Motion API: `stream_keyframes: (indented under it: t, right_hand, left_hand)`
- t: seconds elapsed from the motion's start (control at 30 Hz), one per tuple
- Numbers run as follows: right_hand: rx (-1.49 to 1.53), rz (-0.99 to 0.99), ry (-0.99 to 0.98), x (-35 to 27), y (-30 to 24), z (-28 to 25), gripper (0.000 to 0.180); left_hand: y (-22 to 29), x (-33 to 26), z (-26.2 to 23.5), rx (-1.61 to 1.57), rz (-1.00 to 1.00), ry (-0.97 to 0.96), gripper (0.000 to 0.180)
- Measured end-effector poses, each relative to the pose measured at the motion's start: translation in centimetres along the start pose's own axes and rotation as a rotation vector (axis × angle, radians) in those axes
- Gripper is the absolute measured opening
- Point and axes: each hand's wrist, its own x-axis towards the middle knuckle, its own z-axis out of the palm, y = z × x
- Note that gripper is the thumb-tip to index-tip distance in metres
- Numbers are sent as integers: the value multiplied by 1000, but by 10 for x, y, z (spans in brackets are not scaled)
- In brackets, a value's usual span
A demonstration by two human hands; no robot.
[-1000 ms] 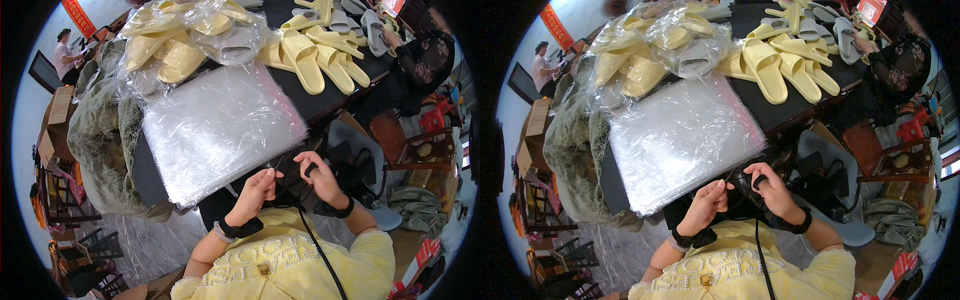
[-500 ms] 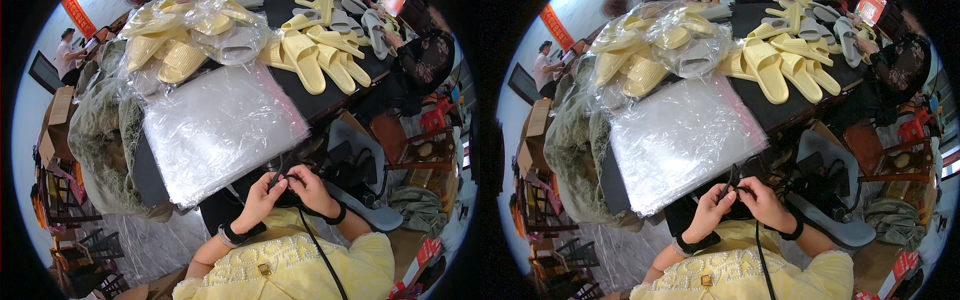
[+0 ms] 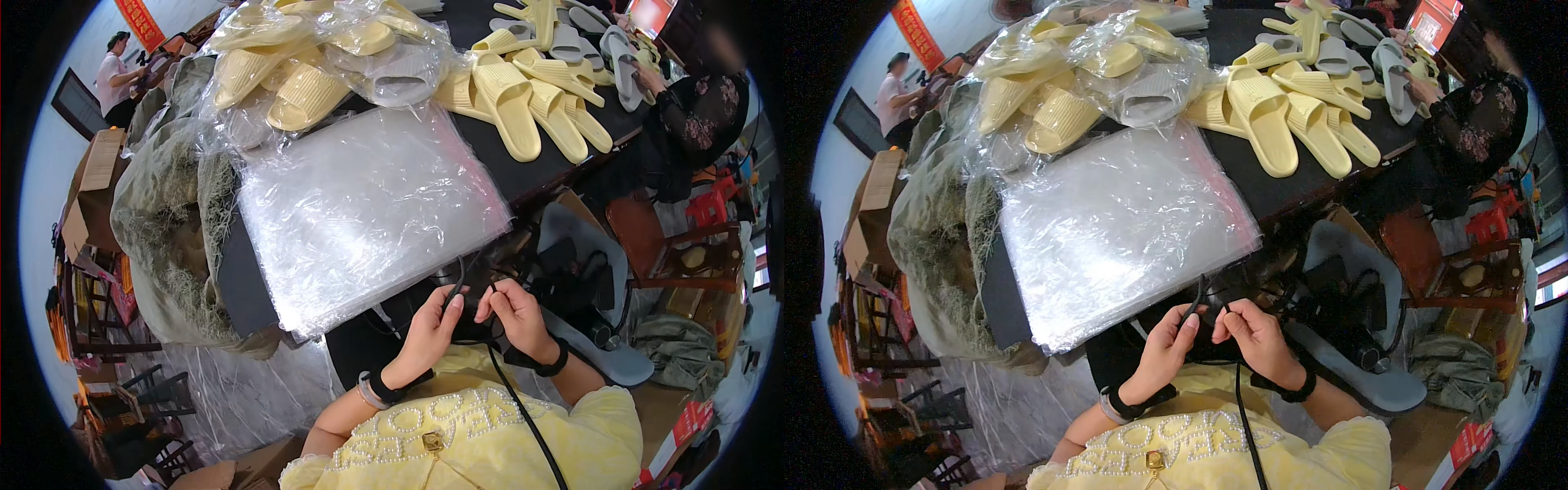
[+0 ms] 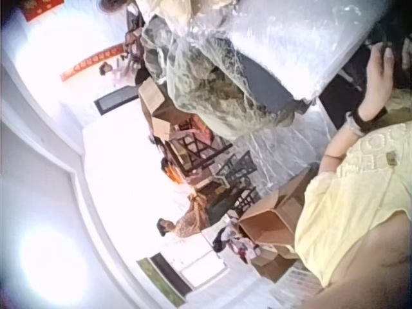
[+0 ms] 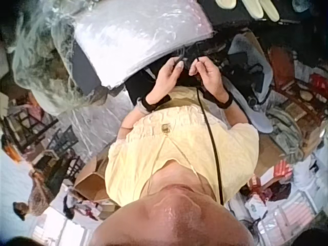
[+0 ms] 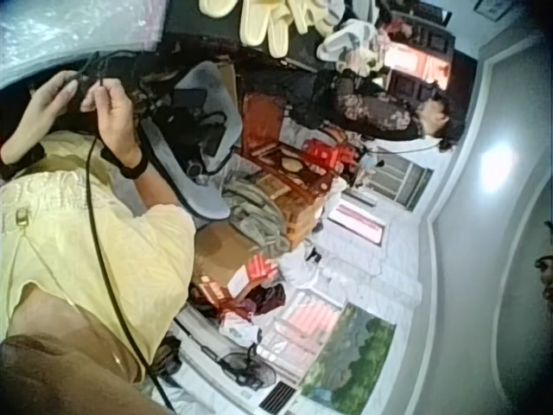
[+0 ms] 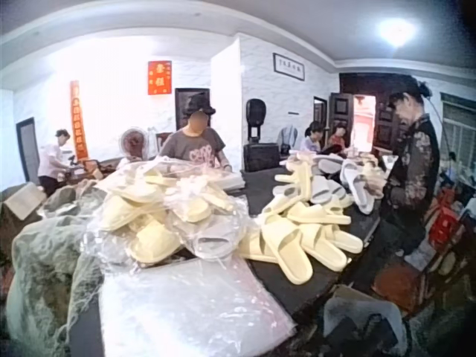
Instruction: Packaging yellow and white plastic slippers into plastic bags.
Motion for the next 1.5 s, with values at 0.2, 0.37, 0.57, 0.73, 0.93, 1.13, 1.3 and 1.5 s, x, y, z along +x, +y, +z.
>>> stream_keyframes:
  t: [0.2, 0.37, 0.57, 0.73, 0.93, 1.13, 1.3, 1.5]
  right_hand:
    - [-241, 72, 47, 5, 14, 5, 13]
    - [-154, -138, -32, 10, 15, 10, 14]
    - [234, 29, 3, 3, 34, 11, 17]
    - [368, 76, -26, 4, 31, 13, 18]
    - [439, 114, -89, -3, 19, 16, 20]
    - [361, 125, -142, -6, 13, 14, 24]
    - [64, 22, -65, -1, -2, 13, 21]
    - [-280, -212, -4, 0, -4, 6, 7]
  left_hand:
    - [-10, -5, 6, 39, 205, 34, 31]
    - [-11, -6, 6, -130, 121, -61, 38]
    - [-2, -2, -2, -377, -41, -186, 35]
    - [-5, -2, -2, -443, -65, -126, 30]
    - [-5, 0, -4, -434, -34, -75, 27]
    - [-5, 0, -2, -416, -32, -48, 25]
    - [-12, -2, -4, -438, 55, -1, 24]
    - [-12, -1, -2, -320, 57, 16, 19]
